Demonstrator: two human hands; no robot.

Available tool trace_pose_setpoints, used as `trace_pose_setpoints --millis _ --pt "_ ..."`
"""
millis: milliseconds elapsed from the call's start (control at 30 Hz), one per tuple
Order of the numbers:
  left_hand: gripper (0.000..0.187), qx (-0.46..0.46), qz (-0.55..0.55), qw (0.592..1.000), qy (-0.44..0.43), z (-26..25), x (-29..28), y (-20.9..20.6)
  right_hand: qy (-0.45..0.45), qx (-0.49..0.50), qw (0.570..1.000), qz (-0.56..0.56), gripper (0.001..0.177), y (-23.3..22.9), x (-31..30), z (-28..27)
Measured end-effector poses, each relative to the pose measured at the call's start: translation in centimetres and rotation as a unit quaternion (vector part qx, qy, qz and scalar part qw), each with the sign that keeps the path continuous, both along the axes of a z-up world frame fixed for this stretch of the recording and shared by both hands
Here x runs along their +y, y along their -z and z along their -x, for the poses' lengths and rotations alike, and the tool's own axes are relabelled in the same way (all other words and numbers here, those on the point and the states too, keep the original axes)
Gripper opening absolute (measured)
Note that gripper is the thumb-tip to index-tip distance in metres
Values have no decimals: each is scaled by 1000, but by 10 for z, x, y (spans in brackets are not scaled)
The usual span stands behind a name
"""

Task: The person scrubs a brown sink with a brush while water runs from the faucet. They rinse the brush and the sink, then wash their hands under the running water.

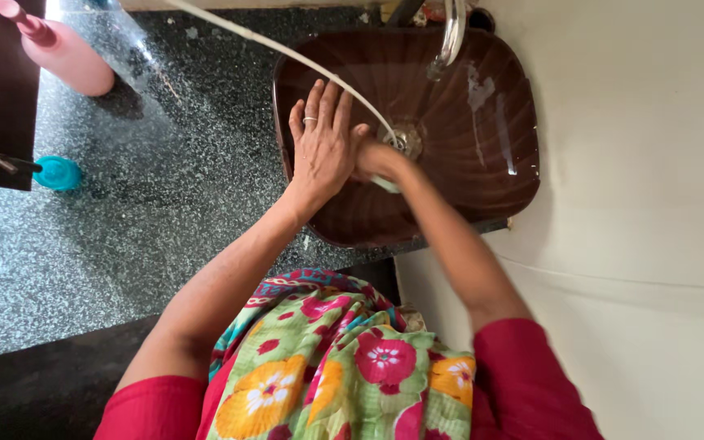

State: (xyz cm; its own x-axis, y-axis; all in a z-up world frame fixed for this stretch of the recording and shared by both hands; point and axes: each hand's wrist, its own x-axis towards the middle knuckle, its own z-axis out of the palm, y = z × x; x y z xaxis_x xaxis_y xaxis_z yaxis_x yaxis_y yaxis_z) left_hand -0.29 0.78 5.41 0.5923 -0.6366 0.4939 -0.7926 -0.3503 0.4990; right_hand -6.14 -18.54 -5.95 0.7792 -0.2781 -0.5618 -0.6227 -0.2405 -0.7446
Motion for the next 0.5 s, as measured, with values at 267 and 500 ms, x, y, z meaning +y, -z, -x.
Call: trace_pose_setpoints --millis 267,500 --pt "101 32 -357 923 137 2 -11 52 -613 225 665 362 23 -107 -95 140" --pt "124 19 -414 876 246 6 1 52 -117 213 917 316 22 -106 -47 143"
